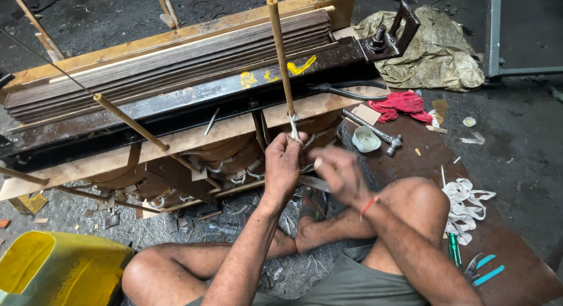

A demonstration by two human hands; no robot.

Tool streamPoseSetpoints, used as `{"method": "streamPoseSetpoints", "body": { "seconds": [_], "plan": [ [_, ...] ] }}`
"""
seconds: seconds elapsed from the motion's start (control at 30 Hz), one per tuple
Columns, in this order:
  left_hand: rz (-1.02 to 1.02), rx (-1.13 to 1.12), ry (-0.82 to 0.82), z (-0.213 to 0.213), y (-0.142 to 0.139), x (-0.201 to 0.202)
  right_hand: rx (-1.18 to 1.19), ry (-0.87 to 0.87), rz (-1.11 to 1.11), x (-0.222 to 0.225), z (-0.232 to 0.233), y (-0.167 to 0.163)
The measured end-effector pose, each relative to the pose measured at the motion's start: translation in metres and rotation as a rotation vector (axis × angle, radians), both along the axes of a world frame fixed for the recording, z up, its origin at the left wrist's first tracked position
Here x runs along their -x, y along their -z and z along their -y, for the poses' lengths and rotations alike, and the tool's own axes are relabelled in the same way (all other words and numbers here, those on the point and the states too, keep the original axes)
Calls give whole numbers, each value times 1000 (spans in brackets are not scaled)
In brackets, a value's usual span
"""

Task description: The person sits on the floor and wraps white fabric strips around the wooden frames of stacked basket-like objects. They use pliers to secure the strips and repeatedly adjust the fabric to fit the frames.

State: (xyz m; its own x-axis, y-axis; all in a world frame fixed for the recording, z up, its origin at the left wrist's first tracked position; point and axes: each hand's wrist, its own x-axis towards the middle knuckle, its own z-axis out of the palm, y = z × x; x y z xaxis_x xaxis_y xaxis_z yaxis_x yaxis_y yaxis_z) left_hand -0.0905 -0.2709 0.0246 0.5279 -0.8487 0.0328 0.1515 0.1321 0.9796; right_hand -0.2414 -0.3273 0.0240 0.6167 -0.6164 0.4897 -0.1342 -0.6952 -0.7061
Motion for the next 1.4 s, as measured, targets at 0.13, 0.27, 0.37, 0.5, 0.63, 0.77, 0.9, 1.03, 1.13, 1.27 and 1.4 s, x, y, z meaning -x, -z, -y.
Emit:
{"method": "streamPoseSetpoints", "body": {
  "seconds": [0.13,0.27,0.37,0.5,0.63,0.77,0.9,1.03,1.13,1.27,1.4],
  "plan": [
    [39,182,-80,7,10,4,265,85,168,-13,33,-25],
    [-161,438,-60,9,18,11,653,-42,79,-30,49,-57],
    [-132,402,-42,10,23,15,697,-81,-65,-44,61,-74],
    [-66,447,-66,12,29,14,710,-55,-24,-56,68,-71],
    [-90,470,-98,14,34,13,699,9,-22,-61,63,-61],
    [-148,525,-137,14,34,22,667,14,-45,-64,60,-71],
    [238,382,-280,12,22,29,590,-76,13,-56,58,-80],
    [722,265,-379,1,2,28,352,42,109,-39,53,-57],
    [923,136,-399,-12,-11,30,-83,40,-13,-40,56,-28],
    [1023,77,-361,-21,-20,33,-746,-253,108,-43,67,-4],
    [658,-32,-304,-25,-14,28,-758,-174,138,-31,68,-2]
  ]
}}
